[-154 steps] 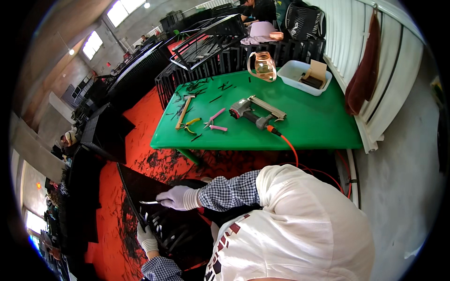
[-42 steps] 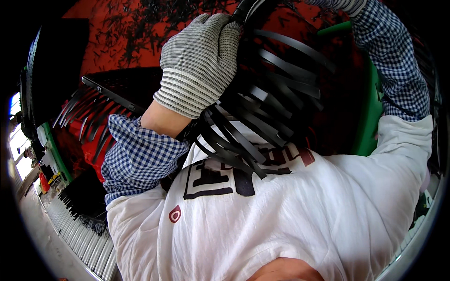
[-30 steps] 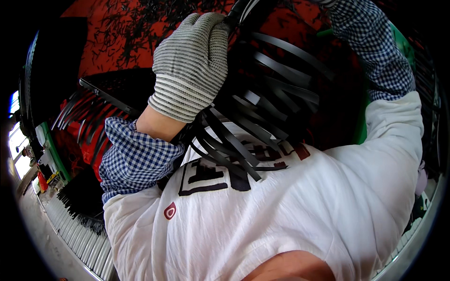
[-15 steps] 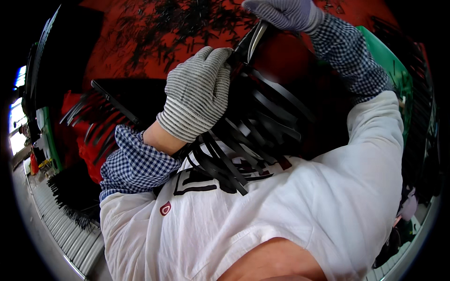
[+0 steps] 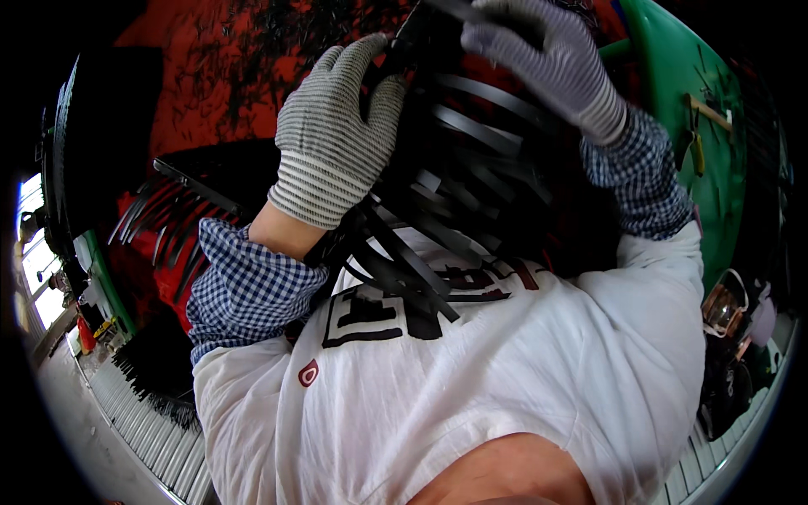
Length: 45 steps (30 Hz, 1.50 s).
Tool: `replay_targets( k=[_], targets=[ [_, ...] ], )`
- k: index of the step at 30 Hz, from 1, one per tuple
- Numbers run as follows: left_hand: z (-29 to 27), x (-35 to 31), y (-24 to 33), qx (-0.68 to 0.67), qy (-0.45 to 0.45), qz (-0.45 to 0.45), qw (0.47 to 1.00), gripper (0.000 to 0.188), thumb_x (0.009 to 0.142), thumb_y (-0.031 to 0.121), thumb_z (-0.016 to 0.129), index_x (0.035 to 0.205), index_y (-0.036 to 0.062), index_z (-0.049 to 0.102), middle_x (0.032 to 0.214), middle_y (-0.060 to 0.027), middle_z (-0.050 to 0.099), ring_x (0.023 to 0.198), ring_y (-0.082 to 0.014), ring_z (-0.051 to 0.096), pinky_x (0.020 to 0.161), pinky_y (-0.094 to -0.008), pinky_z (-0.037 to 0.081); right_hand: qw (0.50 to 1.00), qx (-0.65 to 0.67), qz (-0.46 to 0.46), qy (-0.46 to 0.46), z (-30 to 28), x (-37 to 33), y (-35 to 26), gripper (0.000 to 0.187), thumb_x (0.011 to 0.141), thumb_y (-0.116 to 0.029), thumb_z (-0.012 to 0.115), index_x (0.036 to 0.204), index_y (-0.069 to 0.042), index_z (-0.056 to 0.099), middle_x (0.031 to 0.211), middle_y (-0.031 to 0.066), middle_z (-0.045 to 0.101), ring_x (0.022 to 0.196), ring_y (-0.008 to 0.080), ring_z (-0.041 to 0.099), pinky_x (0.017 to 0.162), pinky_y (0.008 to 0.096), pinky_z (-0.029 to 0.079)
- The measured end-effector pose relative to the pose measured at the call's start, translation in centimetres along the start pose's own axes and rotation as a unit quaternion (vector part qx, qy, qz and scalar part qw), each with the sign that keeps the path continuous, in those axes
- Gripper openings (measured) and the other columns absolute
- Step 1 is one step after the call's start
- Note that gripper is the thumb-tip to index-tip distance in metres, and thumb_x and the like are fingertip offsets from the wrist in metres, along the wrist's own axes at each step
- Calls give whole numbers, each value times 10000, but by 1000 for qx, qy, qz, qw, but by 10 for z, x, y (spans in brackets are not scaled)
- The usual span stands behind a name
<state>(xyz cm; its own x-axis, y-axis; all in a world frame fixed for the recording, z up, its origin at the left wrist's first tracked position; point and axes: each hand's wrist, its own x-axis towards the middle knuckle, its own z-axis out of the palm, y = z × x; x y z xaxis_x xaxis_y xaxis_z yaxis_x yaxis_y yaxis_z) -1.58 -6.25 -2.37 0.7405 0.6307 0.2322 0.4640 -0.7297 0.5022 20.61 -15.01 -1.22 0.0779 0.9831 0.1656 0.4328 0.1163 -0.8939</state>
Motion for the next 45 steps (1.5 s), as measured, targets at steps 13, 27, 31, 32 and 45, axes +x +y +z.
replay_targets(
  k=[13,27,31,32,45],
  targets=[
    [10,16,-27,-436,-101,-233,864,229,905,146,675,1117,60,690,936,-15,709,850,-90,661,782,-210,532,990,11,-64,124,52,-70,39,256,928,-225,654,1149,-96,670,986,85,724,928,190,706,840,321,578],
    [20,26,-44,-383,-31,-161,909,244,923,112,657,1163,63,668,1037,-38,699,938,-115,658,829,-226,544,976,180,32,119,36,-49,-1,170,978,-149,605,1033,5,651,784,-4,600,731,64,545,676,226,452],
    [32,28,-69,-407,-33,-122,905,227,941,120,637,1158,60,665,1028,-26,687,943,-107,641,844,-225,527,987,102,36,117,38,-42,1,201,989,-168,594,1050,18,639,768,-13,588,702,52,530,640,228,458],
    [32,29,-68,-409,-43,-118,904,222,949,129,629,1158,63,664,1023,-22,684,940,-105,638,845,-225,524,980,168,45,98,39,-40,3,204,990,-174,593,1053,15,639,757,-17,578,689,45,515,622,226,451],
    [25,26,-43,-357,-73,-260,894,263,1003,156,526,1234,75,621,1016,-56,699,883,-133,677,748,-219,573,982,-101,-131,89,43,2,4,290,874,-181,667,1139,-64,645,844,141,682,709,257,669,642,337,526]
  ],
)
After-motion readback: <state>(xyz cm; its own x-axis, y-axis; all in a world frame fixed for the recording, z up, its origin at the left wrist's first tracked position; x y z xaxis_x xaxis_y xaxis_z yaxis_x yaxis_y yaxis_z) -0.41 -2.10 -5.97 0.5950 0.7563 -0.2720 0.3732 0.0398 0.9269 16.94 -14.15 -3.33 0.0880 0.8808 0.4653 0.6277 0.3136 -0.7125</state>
